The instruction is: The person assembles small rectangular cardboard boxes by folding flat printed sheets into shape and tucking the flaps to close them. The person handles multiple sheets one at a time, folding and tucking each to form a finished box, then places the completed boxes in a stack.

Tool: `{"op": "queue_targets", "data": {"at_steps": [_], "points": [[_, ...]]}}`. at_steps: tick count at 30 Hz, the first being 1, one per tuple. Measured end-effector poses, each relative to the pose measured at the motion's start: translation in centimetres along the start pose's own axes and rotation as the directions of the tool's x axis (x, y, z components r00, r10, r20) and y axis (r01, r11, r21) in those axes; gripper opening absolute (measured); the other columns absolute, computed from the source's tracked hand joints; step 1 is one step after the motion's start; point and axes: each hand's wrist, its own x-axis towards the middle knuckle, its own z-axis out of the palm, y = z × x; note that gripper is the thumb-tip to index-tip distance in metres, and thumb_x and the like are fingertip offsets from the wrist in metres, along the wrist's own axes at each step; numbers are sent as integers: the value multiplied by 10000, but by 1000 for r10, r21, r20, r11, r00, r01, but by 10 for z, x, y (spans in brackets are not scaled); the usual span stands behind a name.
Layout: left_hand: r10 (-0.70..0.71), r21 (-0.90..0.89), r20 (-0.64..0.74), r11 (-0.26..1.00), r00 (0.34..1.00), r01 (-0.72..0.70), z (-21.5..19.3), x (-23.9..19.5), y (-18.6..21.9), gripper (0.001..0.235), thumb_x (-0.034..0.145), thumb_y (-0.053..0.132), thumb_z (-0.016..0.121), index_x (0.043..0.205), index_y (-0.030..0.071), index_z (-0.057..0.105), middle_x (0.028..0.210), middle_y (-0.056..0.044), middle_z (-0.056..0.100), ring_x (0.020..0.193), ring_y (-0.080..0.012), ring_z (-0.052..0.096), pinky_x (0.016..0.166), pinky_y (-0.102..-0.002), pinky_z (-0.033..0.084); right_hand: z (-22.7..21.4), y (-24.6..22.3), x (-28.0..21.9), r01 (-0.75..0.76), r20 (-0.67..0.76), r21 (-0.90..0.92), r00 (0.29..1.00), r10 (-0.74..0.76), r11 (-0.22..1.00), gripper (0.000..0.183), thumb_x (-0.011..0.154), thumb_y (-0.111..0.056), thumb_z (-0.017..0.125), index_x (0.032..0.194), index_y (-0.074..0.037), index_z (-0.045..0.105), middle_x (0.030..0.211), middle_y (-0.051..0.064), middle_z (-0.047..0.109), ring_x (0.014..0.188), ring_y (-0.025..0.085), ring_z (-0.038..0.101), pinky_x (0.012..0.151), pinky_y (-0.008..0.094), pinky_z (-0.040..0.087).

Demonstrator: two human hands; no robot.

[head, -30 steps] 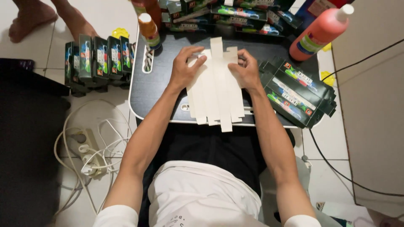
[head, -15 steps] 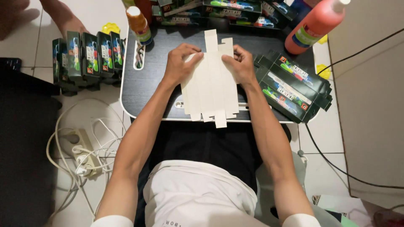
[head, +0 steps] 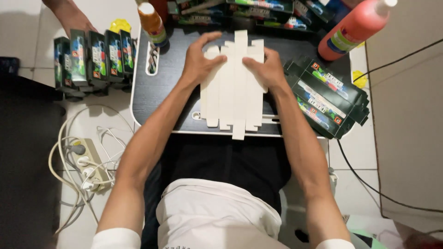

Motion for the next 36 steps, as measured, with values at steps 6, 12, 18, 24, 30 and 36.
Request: {"op": "queue_targets", "data": {"at_steps": [6,12,18,24,30,36], "points": [[78,-80,10,994,997,-77,-1,26,-8,696,733,3,855,1354,23,543,1237,-125,736,1148,-224,714,1050,-347,519,-11,-12,26,204,68,-20,977,-202,979,337,823,-20,730,1153,-23,663,1022,99,731,839,175,675,771,287,570],[76,-56,7,996,997,-76,1,43,-1,307,791,-9,776,1087,62,733,1002,-40,765,877,-133,705,831,-260,551,-9,-3,44,198,56,13,978,-199,980,163,868,-86,757,1018,-44,709,912,45,717,739,107,613,668,239,519],[6,-149,-4,989,1000,-6,14,43,-23,339,837,85,857,1147,175,753,1091,-23,742,1072,-207,705,910,-289,578,-5,21,50,321,-58,27,946,-320,947,160,849,-43,802,975,-143,805,841,50,731,759,118,624,700,253,496],[440,260,28,864,898,-431,20,45,-27,187,844,116,731,1003,183,804,1337,-69,627,1283,-358,561,1064,-479,431,-3,30,56,379,-7,73,925,-379,923,141,836,-77,831,976,-77,811,963,102,772,965,215,711,921,338,533],[515,247,137,809,846,-533,24,40,-32,224,868,250,740,1082,208,788,1288,-26,698,1358,-314,521,1158,-566,230,2,25,50,312,-82,70,948,-307,947,189,856,-34,752,1012,-112,827,944,60,757,952,128,670,913,276,520],[597,182,-32,792,802,-582,27,42,-27,205,896,79,786,1081,165,792,1022,6,791,1068,-233,719,1129,-501,365,9,3,38,228,-24,135,974,-227,964,136,880,-63,755,1006,-68,806,799,38,711,789,68,589,730,237,517]]}}
